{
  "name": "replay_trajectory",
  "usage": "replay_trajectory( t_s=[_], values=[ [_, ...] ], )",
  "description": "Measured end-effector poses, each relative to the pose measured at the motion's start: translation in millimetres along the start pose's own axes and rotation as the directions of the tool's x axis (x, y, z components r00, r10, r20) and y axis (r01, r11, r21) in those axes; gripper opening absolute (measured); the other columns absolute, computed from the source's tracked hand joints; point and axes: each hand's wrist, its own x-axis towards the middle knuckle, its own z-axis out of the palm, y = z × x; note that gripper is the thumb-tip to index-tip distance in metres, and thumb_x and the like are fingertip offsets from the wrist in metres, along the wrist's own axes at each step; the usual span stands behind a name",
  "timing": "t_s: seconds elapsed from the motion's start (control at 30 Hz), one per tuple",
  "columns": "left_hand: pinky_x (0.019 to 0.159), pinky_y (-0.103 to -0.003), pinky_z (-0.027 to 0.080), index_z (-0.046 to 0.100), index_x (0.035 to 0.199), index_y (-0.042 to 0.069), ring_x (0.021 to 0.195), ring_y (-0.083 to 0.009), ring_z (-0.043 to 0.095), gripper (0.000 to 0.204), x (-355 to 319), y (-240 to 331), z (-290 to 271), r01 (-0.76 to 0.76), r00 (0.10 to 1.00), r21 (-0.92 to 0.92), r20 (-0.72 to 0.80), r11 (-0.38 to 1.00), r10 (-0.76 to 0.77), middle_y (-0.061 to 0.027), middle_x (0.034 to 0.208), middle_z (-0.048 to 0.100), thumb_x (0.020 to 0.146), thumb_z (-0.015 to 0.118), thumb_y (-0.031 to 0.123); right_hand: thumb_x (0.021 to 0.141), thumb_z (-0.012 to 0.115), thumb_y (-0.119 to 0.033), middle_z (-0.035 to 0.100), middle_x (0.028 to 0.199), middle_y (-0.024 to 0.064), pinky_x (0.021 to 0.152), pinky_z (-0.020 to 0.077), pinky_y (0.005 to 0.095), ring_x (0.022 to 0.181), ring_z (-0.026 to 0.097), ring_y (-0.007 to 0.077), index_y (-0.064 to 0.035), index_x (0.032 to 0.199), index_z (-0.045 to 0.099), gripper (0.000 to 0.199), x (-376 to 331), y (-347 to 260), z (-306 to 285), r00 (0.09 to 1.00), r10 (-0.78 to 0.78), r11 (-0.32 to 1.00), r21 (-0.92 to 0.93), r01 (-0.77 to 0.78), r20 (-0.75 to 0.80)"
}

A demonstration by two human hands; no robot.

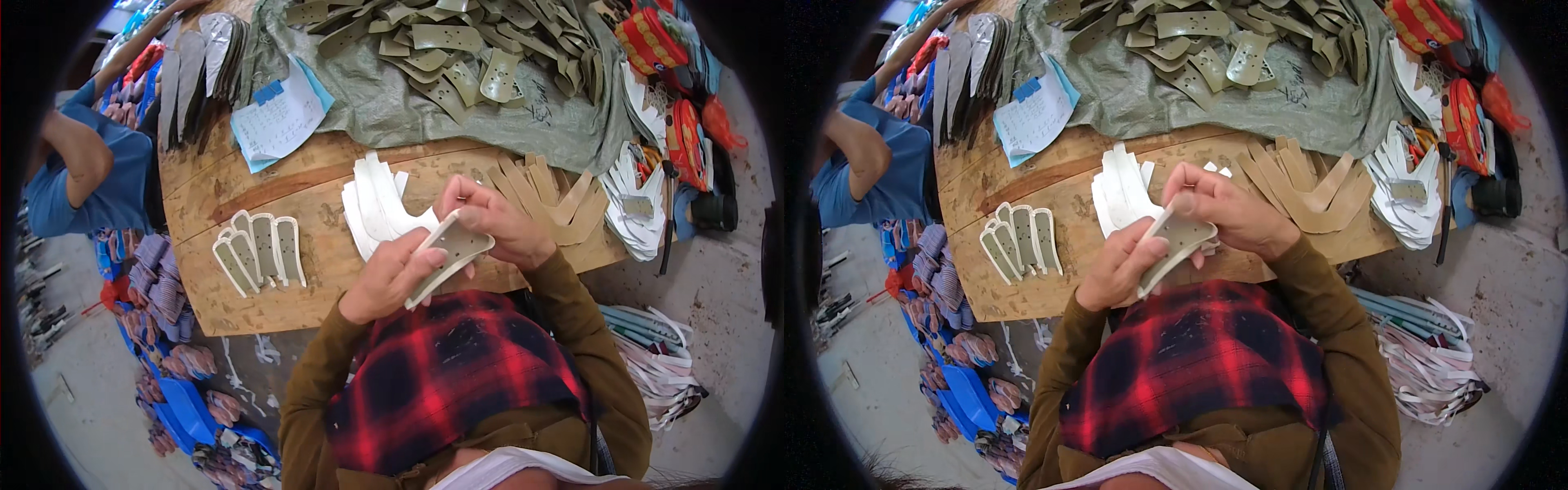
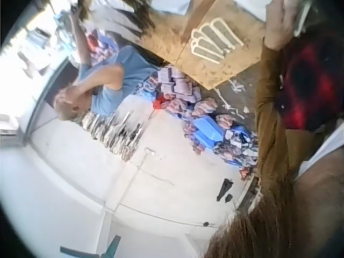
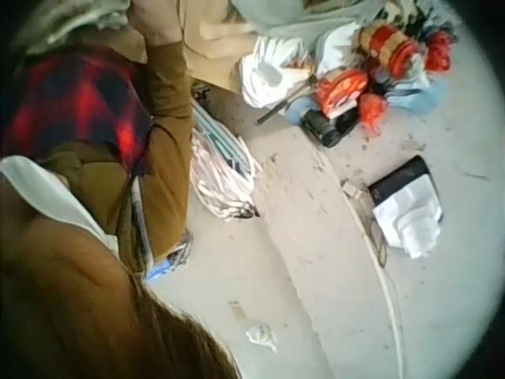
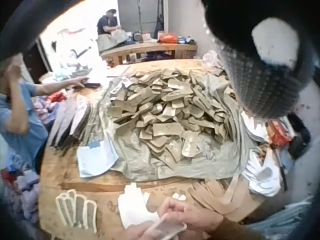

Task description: The person sits at a wooden table and assembles shoe components by hand. They pick up a white foam insole and a green fabric piece, align them, and press them together. The finished units are placed in a growing stack on the table.

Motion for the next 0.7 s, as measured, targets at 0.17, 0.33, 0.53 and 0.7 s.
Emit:
replay_trajectory(
  t_s=[0.17,0.33,0.53,0.7],
  values=[
    [0.048,-0.026,0.047,0.057,0.1,0.0,0.053,-0.011,0.06,0.027,2,-6,18,-0.08,0.987,-0.077,-0.142,0.994,0.069,-0.0061,0.073,0.065,0.102,0.048,0.026,0.101,0.052,-0.029,0.048,0.084,-0.0005,0.068,0.0387,0.022,0.072,0.045,0.0068,-0.0076,0.093,0.051,0.023,6,14,-10,0.972,-0.23,0.949,-0.232,0.212,-0.054],
    [0.053,-0.023,0.044,0.057,0.102,0.001,0.063,-0.0055,0.053,0.026,16,-28,35,-0.223,0.914,-0.002,-0.349,0.975,0.208,-0.0011,0.078,0.058,0.103,0.047,0.025,0.104,0.04,-0.041,0.049,0.086,0.0005,0.071,0.038,0.0236,0.078,0.045,0.0081,-0.0053,0.099,0.057,0.04,18,33,13,0.812,-0.492,0.84,-0.417,0.348,-0.313],
    [0.056,-0.026,0.048,0.057,0.112,-0.002,0.062,-0.0095,0.056,0.034,23,-38,28,-0.305,0.873,-0.19,-0.448,0.933,0.194,-0.0034,0.079,0.063,0.103,0.048,0.03,0.1,0.045,-0.052,0.044,0.132,0.0135,0.105,0.0332,0.0332,0.124,0.042,0.0208,-0.005,0.143,0.029,0.066,30,75,22,0.751,-0.576,0.8,-0.413,0.435,-0.323],
    [0.061,-0.034,0.05,0.058,0.118,0.0,0.068,-0.0241,0.066,0.036,26,-49,20,-0.339,0.801,0.181,-0.459,0.923,0.384,-0.0111,0.082,0.067,0.102,0.05,0.031,0.101,0.046,-0.044,0.056,0.123,0.0156,0.101,0.0407,0.0351,0.112,0.054,0.0217,-0.0008,0.134,0.041,0.054,26,48,27,0.857,-0.475,0.878,-0.04,0.478,-0.201]
  ],
)
